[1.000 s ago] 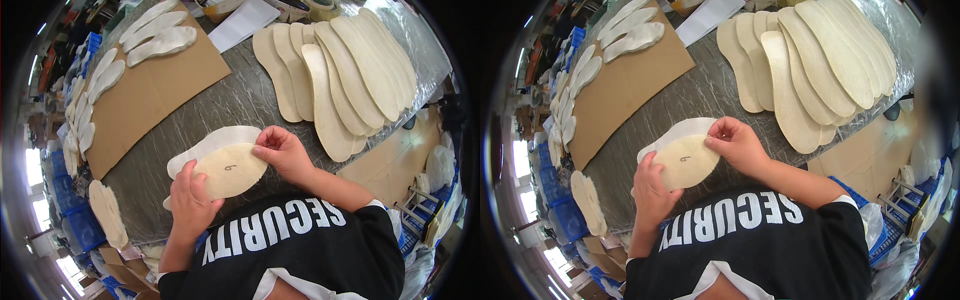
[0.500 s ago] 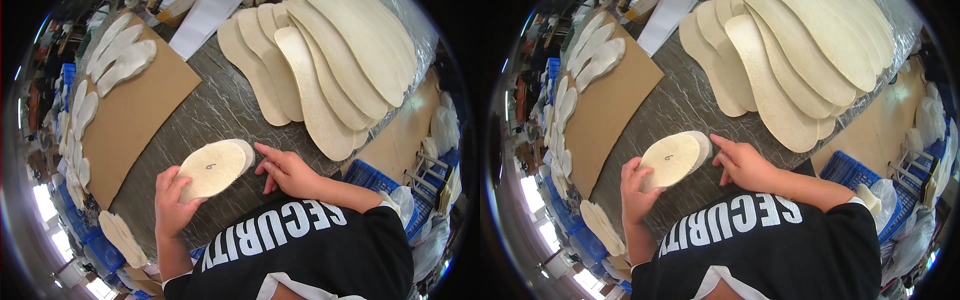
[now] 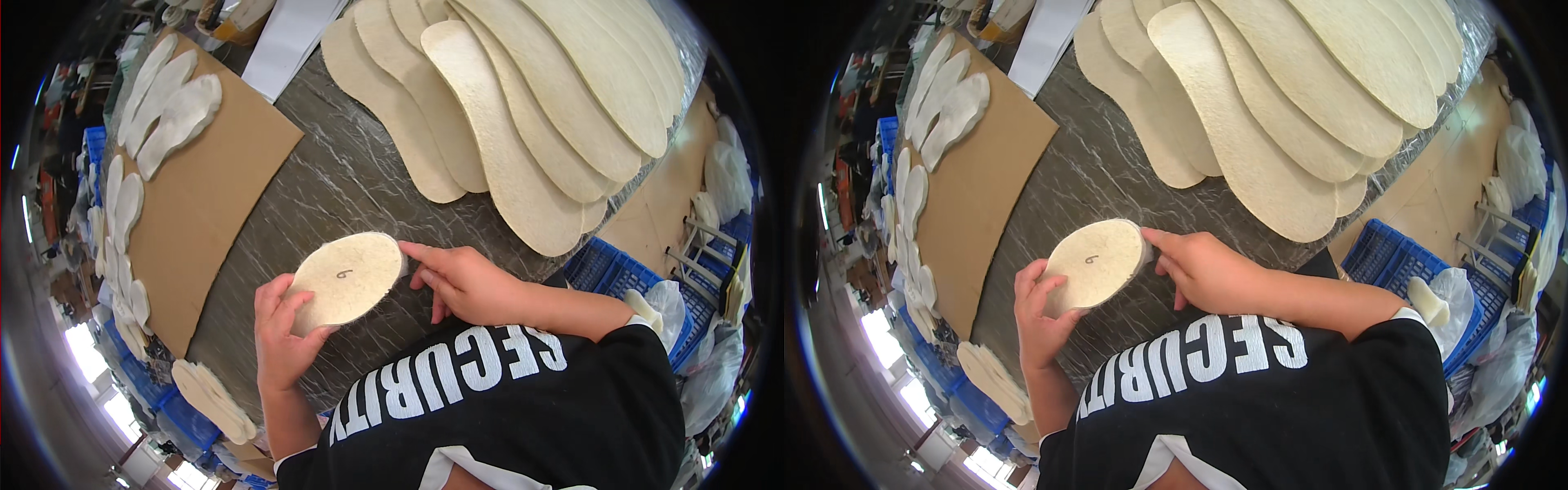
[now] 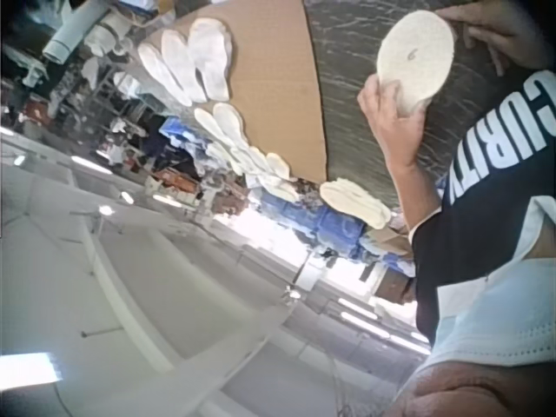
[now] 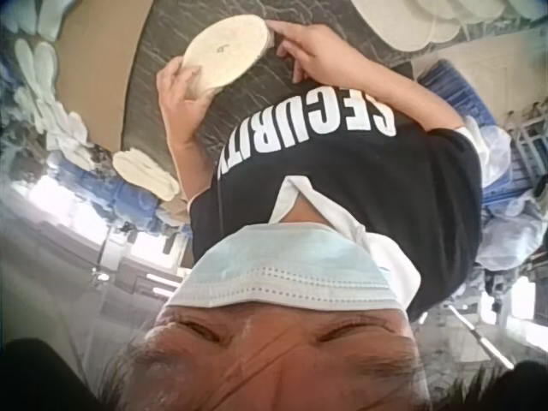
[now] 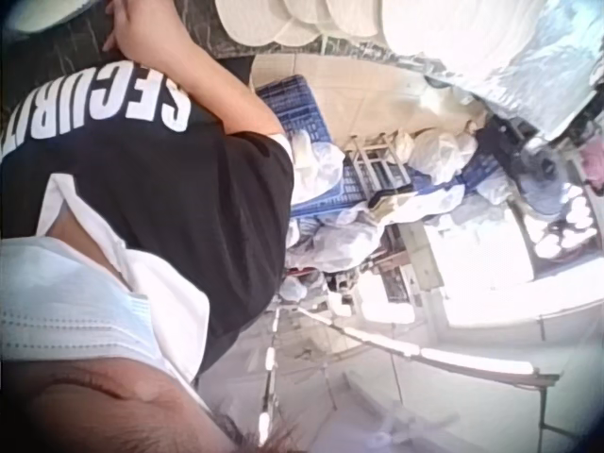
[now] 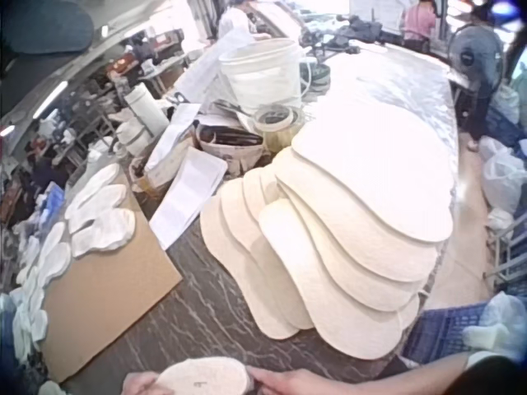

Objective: Assembling and checking the alignment of white fuzzy shoe insoles against a flat base material.

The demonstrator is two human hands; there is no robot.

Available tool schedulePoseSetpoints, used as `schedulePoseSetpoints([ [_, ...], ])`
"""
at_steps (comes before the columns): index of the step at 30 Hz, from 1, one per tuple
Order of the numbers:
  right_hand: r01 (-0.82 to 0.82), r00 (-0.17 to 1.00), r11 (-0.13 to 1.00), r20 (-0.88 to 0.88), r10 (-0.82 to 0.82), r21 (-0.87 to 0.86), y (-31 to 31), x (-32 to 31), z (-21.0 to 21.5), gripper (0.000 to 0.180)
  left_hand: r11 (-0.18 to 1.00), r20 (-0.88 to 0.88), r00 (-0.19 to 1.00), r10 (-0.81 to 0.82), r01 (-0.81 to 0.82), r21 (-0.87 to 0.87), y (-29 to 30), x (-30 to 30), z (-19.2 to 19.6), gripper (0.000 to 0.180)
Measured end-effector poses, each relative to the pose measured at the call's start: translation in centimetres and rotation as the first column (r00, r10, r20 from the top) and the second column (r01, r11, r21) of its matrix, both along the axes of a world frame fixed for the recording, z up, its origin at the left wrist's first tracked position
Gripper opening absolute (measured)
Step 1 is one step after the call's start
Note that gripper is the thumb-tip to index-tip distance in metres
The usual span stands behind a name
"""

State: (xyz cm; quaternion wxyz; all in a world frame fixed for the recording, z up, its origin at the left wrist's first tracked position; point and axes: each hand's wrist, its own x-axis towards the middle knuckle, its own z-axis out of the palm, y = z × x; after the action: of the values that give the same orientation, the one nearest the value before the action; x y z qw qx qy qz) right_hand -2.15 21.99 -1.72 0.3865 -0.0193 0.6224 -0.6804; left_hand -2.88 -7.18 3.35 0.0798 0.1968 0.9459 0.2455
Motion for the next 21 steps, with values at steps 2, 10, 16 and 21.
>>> schedulePoseSetpoints([
  [2,-0.002,1.0,1.0,0.003,0.002,0.002,0.0,-0.02,0.1,0.049,1.0,-0.002,1.0,-0.002,0.002,0.003,-0.01,0.06,-0.07,0.054],
  [10,-0.013,1.0,1.0,-0.021,0.013,0.001,0.02,-0.1,0.07,0.049,1.0,0.008,1.0,0.011,-0.011,-0.018,0.35,-0.03,0.0,0.054],
  [16,-0.019,1.0,1.0,-0.015,0.019,-0.002,0.03,-0.18,-0.01,0.049,0.998,0.013,1.0,0.001,0.0,-0.059,0.46,-0.19,-0.13,0.057],
  [21,-0.02,1.0,1.0,-0.002,0.02,-0.006,0.05,-0.27,0.13,0.048,0.998,0.027,1.0,0.01,-0.008,-0.069,0.53,-0.11,-0.21,0.059],
])
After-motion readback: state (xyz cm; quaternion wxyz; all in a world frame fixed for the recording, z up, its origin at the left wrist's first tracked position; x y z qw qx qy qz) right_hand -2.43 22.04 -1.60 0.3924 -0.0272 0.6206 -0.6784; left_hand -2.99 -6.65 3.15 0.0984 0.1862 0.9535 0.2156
